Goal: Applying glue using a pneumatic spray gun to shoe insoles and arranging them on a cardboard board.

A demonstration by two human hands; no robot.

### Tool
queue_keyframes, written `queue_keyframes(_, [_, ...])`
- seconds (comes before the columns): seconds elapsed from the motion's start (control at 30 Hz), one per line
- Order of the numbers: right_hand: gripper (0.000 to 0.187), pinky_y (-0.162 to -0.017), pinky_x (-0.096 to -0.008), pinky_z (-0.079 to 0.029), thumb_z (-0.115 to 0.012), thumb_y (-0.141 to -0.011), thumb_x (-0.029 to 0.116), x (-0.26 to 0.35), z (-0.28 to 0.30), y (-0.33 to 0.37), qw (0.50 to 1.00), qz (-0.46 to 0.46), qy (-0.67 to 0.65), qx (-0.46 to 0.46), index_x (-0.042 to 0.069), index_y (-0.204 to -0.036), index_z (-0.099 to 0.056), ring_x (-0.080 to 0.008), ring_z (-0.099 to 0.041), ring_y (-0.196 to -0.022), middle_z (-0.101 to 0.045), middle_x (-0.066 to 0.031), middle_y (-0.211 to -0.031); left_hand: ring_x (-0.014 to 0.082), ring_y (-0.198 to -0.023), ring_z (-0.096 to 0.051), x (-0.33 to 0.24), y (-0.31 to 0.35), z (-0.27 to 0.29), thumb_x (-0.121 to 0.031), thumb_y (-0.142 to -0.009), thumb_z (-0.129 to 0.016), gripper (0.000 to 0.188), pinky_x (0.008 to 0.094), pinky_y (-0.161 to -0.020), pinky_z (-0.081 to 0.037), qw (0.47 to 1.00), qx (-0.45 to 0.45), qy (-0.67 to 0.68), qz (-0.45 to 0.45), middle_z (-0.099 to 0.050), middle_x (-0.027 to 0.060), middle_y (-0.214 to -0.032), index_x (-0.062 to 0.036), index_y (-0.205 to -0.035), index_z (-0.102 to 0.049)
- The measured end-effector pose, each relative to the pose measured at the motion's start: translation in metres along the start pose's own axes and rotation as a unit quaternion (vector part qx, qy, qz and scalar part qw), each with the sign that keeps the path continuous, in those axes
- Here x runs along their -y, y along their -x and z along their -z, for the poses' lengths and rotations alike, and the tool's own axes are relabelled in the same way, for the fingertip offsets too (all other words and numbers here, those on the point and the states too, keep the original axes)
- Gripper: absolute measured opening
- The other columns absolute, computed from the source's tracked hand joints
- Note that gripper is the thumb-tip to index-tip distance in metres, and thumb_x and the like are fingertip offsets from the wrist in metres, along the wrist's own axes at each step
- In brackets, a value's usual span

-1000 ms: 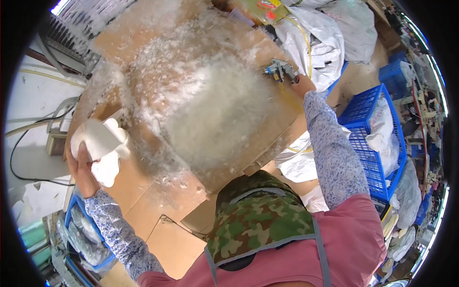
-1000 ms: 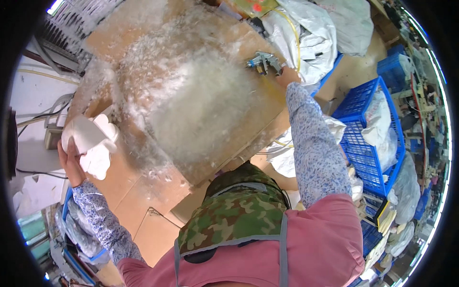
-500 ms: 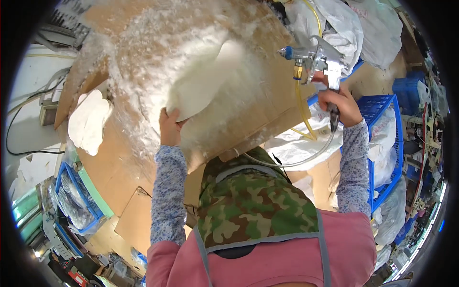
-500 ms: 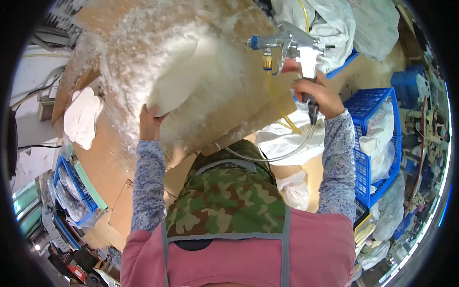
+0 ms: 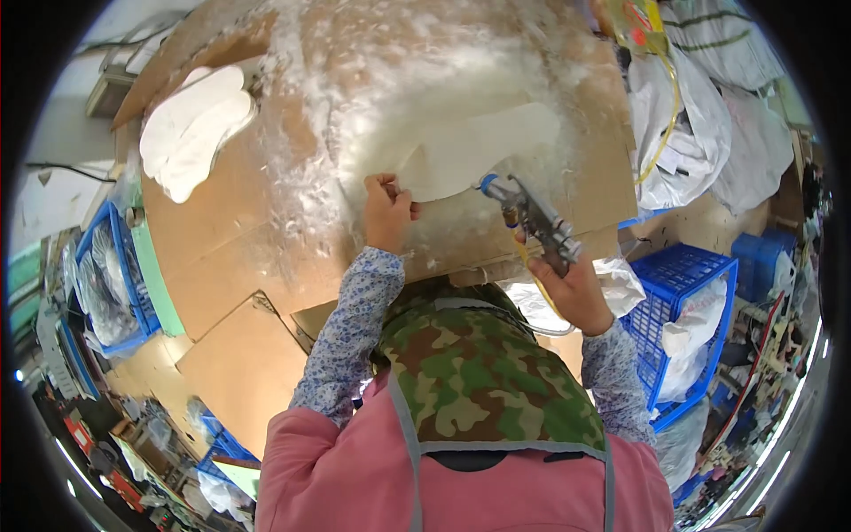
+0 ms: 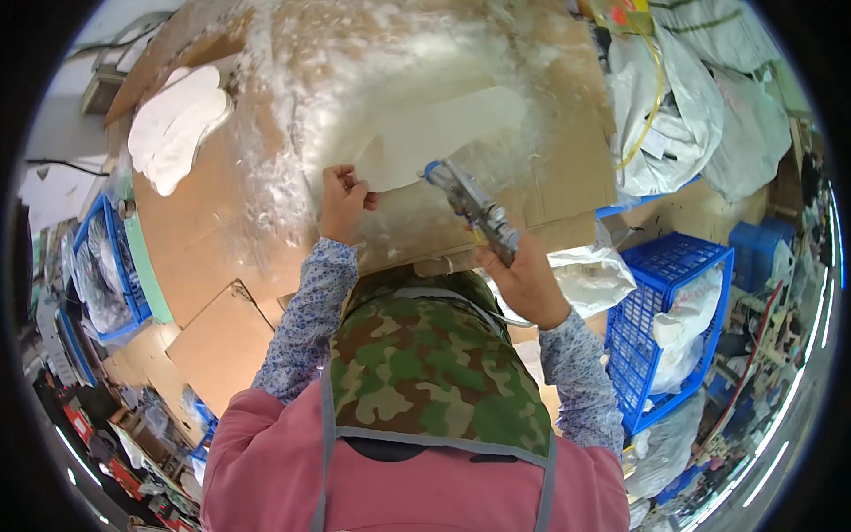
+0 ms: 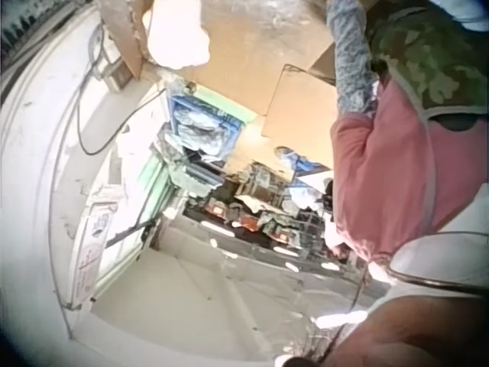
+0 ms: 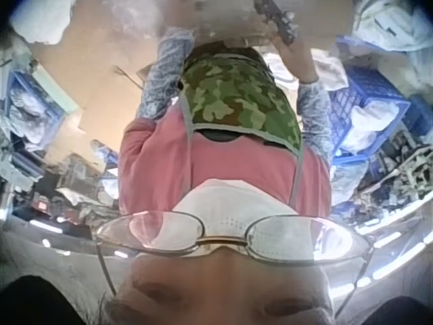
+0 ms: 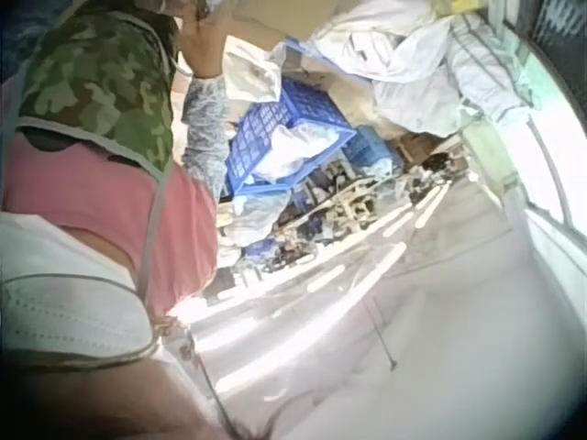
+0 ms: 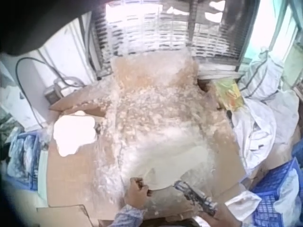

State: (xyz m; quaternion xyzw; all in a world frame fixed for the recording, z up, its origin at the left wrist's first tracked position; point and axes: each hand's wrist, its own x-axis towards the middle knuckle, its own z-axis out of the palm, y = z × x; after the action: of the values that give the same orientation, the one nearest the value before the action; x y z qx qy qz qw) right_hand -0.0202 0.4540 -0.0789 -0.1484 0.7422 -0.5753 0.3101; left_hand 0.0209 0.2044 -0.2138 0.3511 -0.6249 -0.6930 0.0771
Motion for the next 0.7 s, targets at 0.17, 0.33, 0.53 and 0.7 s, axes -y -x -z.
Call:
queue_keyframes(0.17, [0.036,-0.083,-0.0359,-0.043,-0.056,-0.083,0.005,0.01,-0.024,-0.006,0.993,-0.007,0.108,0.04,0.0,-0.116,-0.046,-0.0356,-0.054,-0.097,-0.056,-0.0198,-0.102,0.0155,-0.056,-0.058,-0.003,0.001,-0.002,0.003,-0.082,-0.049,0.029,0.0262,-0.047,-0.049,1.0,-0.008,-0.004,-0.005,-0.052,0.0111,-0.084,0.0011,-0.108,-0.038])
queue_keyframes(0.33, [0.028,-0.074,-0.0263,-0.044,-0.055,-0.085,0.003,0.018,-0.029,-0.008,0.98,-0.006,0.186,0.064,0.001,-0.112,-0.048,-0.015,-0.056,-0.082,-0.061,-0.0075,-0.092,0.0138,-0.054,-0.056,-0.006,0.001,-0.002,0.003,-0.082,-0.05,0.029,0.0251,-0.043,-0.046,1.0,-0.003,0.002,0.002,-0.051,0.0108,-0.083,0.0011,-0.108,-0.038])
queue_keyframes(0.53, [0.025,-0.068,-0.0254,-0.044,-0.055,-0.085,0.002,0.024,-0.023,-0.014,0.981,-0.048,0.184,0.042,-0.001,-0.109,-0.05,-0.012,-0.052,-0.072,-0.059,-0.006,-0.086,0.0122,-0.053,-0.055,-0.01,0.002,-0.003,0.003,-0.082,-0.049,0.029,0.0239,-0.041,-0.044,1.0,0.003,0.001,0.002,-0.051,0.0092,-0.081,0.0011,-0.11,-0.042])
queue_keyframes(0.7, [0.031,-0.07,-0.033,-0.047,-0.055,-0.085,0.004,0.02,-0.013,-0.018,0.981,-0.055,0.183,0.024,0.0,-0.115,-0.046,-0.0269,-0.062,-0.081,-0.064,-0.014,-0.088,0.0108,-0.055,-0.054,-0.012,0.003,0.0,0.002,-0.083,-0.049,0.03,0.0218,-0.041,-0.042,1.0,0.025,0.001,0.014,-0.051,0.0084,-0.084,0.0008,-0.112,-0.045])
